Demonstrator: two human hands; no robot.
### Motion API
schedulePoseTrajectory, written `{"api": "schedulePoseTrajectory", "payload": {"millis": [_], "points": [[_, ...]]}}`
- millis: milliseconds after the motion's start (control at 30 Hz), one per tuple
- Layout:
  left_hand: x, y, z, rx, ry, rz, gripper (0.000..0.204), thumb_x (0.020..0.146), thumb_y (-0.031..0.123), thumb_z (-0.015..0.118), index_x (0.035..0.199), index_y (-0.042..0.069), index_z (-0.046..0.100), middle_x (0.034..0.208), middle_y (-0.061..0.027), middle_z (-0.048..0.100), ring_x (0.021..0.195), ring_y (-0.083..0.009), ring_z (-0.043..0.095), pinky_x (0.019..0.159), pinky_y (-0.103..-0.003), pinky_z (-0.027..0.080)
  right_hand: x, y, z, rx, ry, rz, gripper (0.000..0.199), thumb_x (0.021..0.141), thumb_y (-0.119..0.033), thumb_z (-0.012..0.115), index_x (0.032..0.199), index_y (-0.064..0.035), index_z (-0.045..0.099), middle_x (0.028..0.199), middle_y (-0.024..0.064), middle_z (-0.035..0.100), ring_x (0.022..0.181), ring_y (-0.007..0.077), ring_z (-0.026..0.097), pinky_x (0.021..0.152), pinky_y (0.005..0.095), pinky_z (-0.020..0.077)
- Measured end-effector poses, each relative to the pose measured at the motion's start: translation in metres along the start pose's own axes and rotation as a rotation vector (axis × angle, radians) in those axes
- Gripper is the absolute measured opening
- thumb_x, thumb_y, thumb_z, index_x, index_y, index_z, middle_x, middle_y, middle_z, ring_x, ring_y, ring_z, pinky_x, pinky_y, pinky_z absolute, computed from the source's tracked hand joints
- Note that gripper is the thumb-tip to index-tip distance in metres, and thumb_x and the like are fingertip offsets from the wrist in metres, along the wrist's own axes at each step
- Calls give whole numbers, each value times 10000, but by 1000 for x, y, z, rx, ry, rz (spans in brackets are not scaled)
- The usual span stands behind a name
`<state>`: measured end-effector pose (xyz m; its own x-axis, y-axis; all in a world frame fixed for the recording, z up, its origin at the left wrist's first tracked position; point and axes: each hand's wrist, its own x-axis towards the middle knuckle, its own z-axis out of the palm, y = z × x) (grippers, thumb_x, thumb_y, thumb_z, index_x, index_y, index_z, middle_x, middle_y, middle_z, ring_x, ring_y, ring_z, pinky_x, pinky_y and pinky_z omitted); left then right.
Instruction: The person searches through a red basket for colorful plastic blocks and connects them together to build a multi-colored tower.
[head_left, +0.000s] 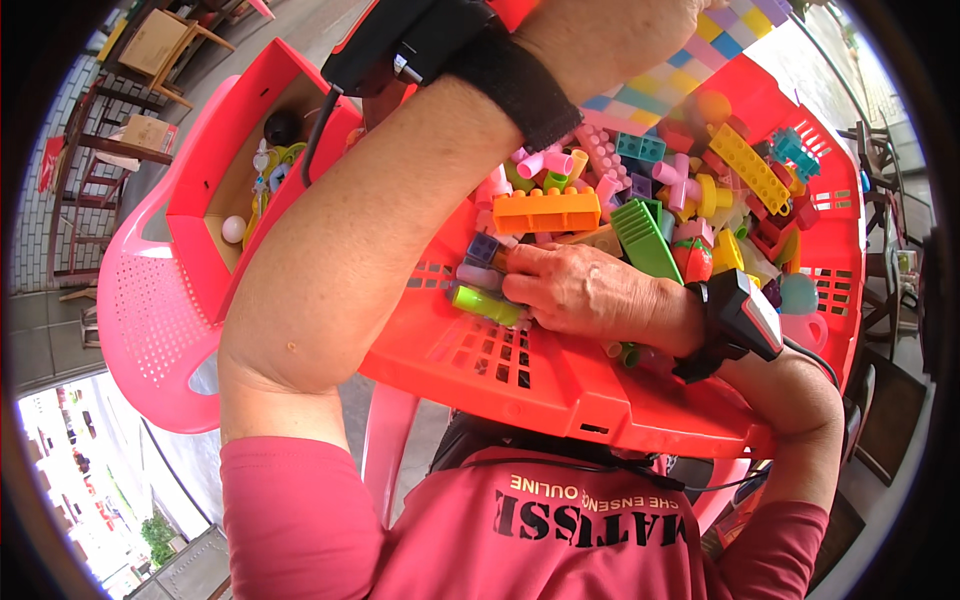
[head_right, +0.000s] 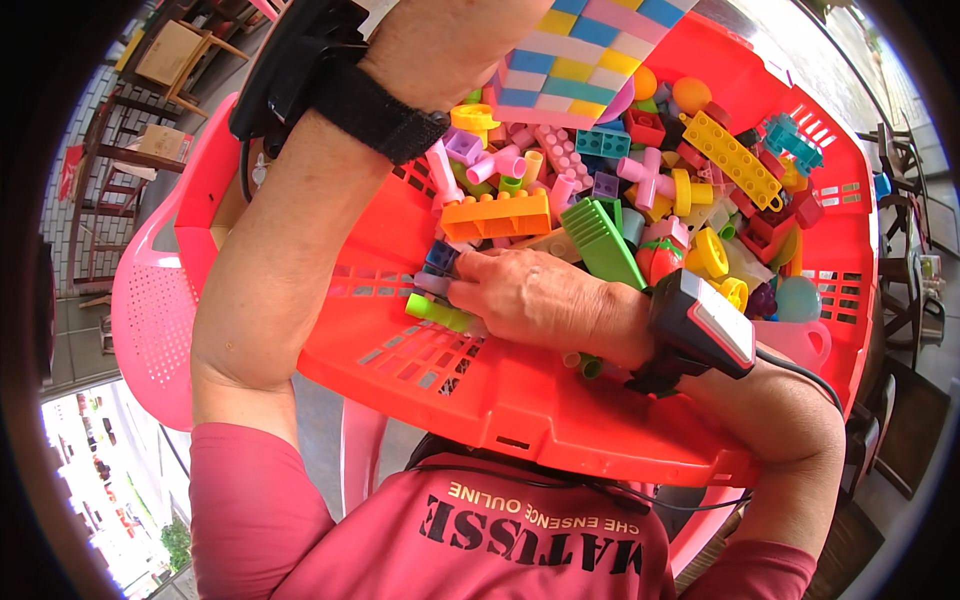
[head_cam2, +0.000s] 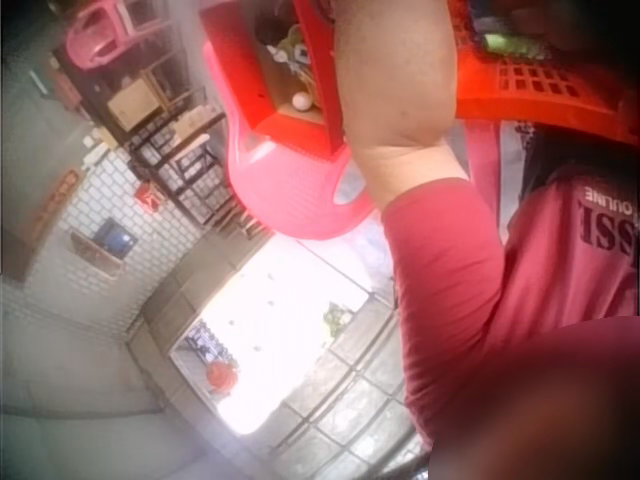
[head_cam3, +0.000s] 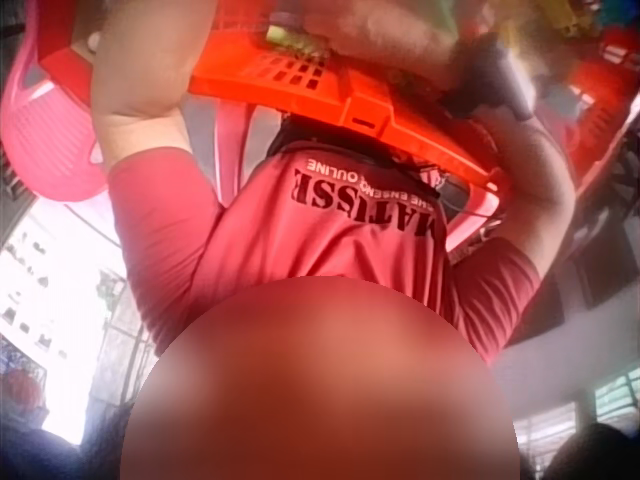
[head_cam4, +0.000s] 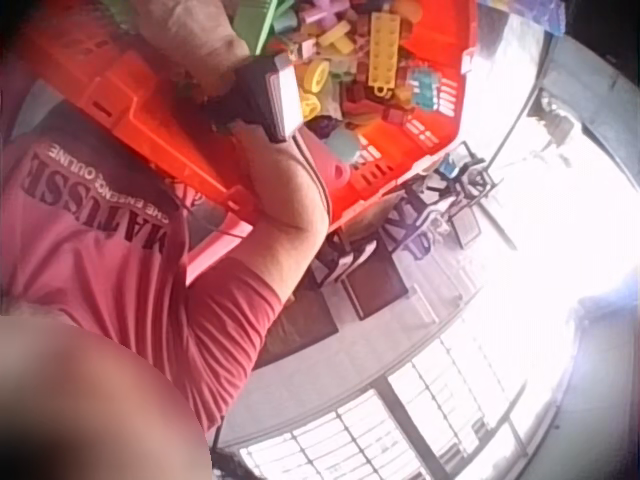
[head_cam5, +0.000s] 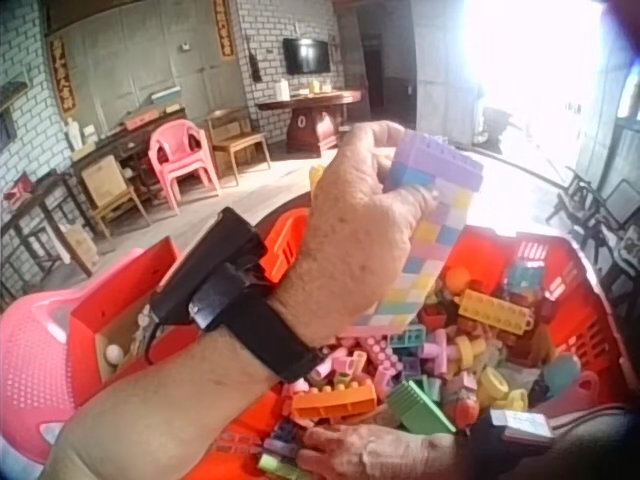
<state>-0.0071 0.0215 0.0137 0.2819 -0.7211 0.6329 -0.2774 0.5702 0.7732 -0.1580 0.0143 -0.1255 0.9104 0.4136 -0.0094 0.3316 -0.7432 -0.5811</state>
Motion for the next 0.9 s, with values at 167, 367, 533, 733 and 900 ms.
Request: {"api": "schedulePoseTrajectory", "payload": {"millis": [167, 367, 533, 733, 900], "points": [[-2, -7, 11, 51, 53, 71, 336, 865, -4, 578, 1186, -33, 482, 1005, -141, 640, 902, -189, 639, 770, -293, 534, 5, -3, 4, -47, -73, 7, 207, 754, -107, 648, 903, 15, 570, 1039, 155, 497, 996, 337, 555, 857, 392, 510], [0, -7, 3, -79, -7, -16, 320, 877, -8, 577, 1182, -33, 483, 998, -136, 646, 875, -176, 640, 752, -284, 534, 2, -11, 4, 109, -27, 192, 225, 747, -110, 650, 910, 35, 600, 1039, 145, 508, 1119, 318, 491, 881, 380, 506], [2, -13, 1, -48, -17, 10, 320, 875, -10, 580, 1180, -34, 483, 957, -117, 643, 851, -168, 637, 740, -284, 533, 2, -2, 11, -153, -84, 33, 193, 762, -110, 642, 882, 32, 593, 1026, 143, 506, 1046, 336, 535, 824, 375, 530], [5, -17, 8, -147, -4, -4, 315, 870, -27, 568, 1174, -30, 485, 961, -116, 636, 837, -158, 628, 716, -274, 523, 6, -2, 20, -140, 117, 7, 152, 809, -146, 590, 885, -14, 590, 903, 125, 507, 842, 275, 587, 631, 351, 550], [3, -7, 5, -150, 32, -118, 324, 871, -31, 564, 1183, -28, 478, 992, -121, 629, 858, -156, 625, 727, -272, 520, 6, -3, 9, -33, 294, -92, 220, 805, -123, 627, 990, -32, 551, 989, 112, 498, 932, 284, 541, 699, 370, 549]]}}
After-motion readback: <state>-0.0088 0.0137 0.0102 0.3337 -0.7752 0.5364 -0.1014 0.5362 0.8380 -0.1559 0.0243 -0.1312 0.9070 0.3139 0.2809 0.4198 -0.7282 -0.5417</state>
